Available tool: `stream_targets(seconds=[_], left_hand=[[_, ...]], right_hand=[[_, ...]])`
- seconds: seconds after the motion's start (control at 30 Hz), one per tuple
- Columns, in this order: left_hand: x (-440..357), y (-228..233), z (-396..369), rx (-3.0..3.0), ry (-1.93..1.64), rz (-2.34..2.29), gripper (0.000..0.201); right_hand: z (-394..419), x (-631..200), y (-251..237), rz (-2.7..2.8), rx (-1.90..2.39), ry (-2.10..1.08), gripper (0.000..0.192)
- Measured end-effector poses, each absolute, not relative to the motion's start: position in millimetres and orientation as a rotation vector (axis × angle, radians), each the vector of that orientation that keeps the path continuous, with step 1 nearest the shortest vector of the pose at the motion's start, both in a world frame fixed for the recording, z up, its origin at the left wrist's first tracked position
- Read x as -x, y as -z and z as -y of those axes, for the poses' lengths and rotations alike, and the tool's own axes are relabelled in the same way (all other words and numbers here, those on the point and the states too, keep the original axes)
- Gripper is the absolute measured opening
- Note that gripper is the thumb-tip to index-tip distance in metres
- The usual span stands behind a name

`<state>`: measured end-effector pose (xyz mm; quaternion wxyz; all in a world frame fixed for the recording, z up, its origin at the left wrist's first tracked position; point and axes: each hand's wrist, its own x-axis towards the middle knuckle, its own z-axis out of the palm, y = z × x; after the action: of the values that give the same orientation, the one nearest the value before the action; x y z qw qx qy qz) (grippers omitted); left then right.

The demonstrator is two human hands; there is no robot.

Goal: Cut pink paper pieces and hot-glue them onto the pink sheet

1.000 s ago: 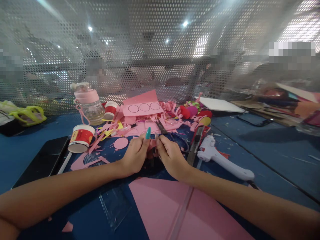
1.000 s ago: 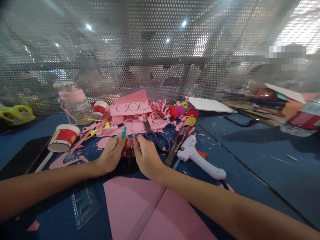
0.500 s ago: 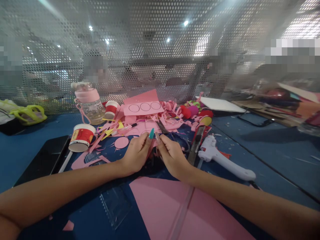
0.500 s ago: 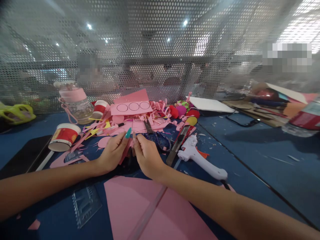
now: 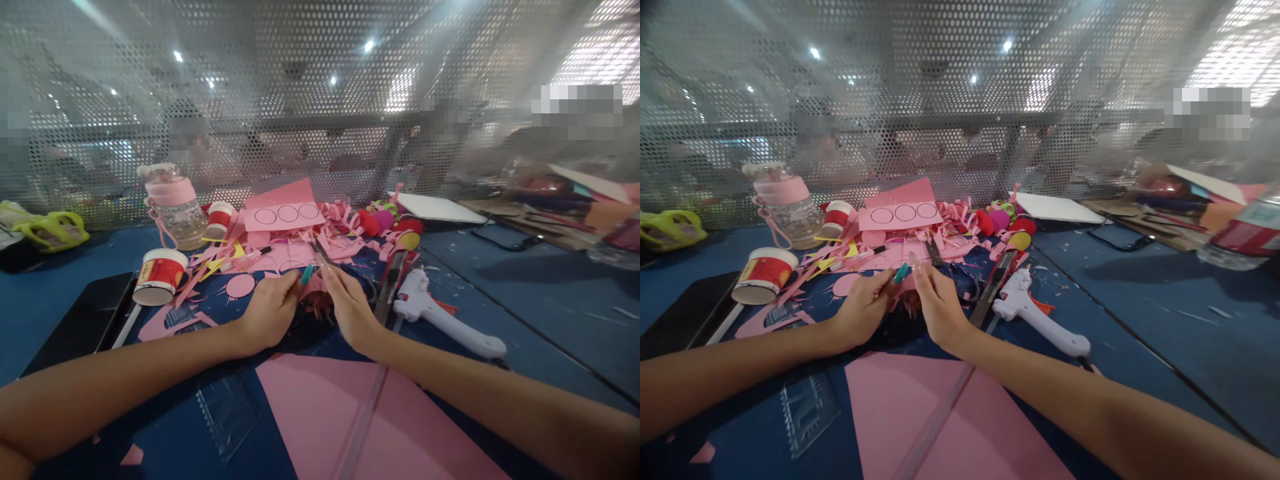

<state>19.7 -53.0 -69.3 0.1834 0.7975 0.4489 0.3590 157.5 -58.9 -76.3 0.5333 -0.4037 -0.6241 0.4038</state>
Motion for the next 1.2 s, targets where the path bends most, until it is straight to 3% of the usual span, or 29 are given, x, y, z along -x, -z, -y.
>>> stream_targets(seconds=[0.3,1.2], left_hand=[[-19.6,69.4,53.0,-2.242,-1.045,-1.216,0.030],[-19.7,70.9,56.0,-2.393,-1.022,-1.297,0.027]], right_hand=[[60.0,-158.5,74.5,1.630,1.062,-0.820,0.037],[62.3,-158.2,72.5,1.566,1.076,-0.858,0.033]])
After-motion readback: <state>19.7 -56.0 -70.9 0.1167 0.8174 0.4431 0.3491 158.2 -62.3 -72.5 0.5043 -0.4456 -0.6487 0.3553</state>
